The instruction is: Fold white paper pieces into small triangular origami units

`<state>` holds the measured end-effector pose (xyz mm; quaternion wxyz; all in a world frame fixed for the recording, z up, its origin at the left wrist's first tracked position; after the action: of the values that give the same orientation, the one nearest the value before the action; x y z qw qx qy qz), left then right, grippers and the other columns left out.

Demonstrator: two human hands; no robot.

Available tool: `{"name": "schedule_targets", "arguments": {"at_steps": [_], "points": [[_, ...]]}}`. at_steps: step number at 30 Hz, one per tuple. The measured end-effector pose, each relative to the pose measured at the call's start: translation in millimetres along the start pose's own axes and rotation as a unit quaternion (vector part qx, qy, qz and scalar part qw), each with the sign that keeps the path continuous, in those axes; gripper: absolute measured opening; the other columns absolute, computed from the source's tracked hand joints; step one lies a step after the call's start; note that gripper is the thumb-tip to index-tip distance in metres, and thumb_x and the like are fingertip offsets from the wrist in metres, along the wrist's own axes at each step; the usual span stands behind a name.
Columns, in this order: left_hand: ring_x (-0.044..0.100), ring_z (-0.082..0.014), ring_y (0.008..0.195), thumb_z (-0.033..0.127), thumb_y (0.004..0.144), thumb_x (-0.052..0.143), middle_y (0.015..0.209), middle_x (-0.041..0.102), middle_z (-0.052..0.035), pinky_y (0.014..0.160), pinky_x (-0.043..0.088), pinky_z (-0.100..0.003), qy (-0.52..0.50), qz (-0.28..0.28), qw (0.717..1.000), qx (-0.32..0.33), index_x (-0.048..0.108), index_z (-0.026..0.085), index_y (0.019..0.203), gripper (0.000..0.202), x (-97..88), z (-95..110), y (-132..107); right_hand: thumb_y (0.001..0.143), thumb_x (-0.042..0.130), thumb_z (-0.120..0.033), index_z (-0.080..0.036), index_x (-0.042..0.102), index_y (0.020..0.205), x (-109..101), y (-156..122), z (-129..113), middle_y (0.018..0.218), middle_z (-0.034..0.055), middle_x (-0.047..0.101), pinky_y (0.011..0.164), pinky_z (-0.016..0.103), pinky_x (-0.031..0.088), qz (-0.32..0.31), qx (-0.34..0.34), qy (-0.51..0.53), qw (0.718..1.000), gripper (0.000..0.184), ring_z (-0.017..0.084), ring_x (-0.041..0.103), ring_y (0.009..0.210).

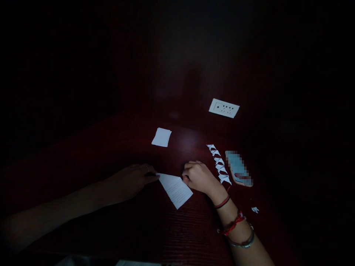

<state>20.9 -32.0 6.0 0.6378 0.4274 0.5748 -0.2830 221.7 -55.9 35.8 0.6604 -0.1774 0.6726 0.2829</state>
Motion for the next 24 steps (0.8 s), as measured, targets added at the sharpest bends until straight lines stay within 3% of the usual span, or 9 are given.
{"name": "schedule_targets", "arguments": {"at_steps": [8, 14, 19, 24], "points": [[0.05, -0.0191, 0.09, 0.016, 0.082, 0.041, 0.102, 0.052, -0.0054, 0.077, 0.039, -0.032, -0.017, -0.01, 1.0, 0.0, 0.054, 0.024, 0.106, 0.029, -7.8, -1.4, 3.3, 0.083, 0.044, -0.027, -0.019, 0.058, 0.098, 10.1, 6.7, -19.5, 0.087, 0.0044, 0.054, 0.076, 0.03, 0.037, 0.033, 0.012, 0.026, 0.999, 0.023, 0.016, 0.047, 0.084], [0.049, -0.0197, 0.091, 0.029, 0.085, 0.039, 0.102, 0.051, -0.006, 0.079, 0.038, -0.034, -0.065, 0.033, 0.997, -0.039, 0.047, 0.021, 0.111, 0.028, -2.0, -4.2, 8.7, 0.082, 0.045, -0.026, -0.019, 0.058, 0.095, 9.6, 9.3, -29.1, 0.091, 0.0055, 0.05, 0.076, 0.032, 0.036, 0.047, 0.033, 0.028, 0.998, 0.02, 0.017, 0.044, 0.087], [0.045, -0.0191, 0.089, 0.028, 0.077, 0.051, 0.095, 0.047, -0.0041, 0.077, 0.038, -0.033, -0.136, 0.051, 0.986, -0.081, 0.053, 0.019, 0.096, 0.021, 0.6, -2.9, 14.0, 0.081, 0.046, -0.024, -0.018, 0.057, 0.091, 11.2, 11.3, -33.8, 0.092, 0.0059, 0.048, 0.075, 0.033, 0.036, 0.055, 0.041, 0.05, 0.996, 0.016, 0.017, 0.043, 0.087], [0.038, -0.024, 0.102, 0.024, 0.072, 0.054, 0.103, 0.042, -0.0052, 0.083, 0.033, -0.04, -0.178, 0.054, 0.973, -0.133, 0.054, 0.018, 0.084, 0.014, -1.1, -4.3, 16.0, 0.081, 0.046, -0.021, -0.018, 0.056, 0.089, 11.9, 11.5, -34.1, 0.09, 0.0049, 0.048, 0.075, 0.032, 0.036, 0.068, 0.055, 0.089, 0.992, 0.013, 0.017, 0.044, 0.086]]}}
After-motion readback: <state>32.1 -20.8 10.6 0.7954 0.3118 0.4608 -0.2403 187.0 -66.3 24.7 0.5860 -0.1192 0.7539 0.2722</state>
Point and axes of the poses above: each hand's wrist, its own y-axis towards the middle knuckle, its own x-axis out of the palm, z = x × y, the point moved 3 cm from there along y, towards the middle knuckle
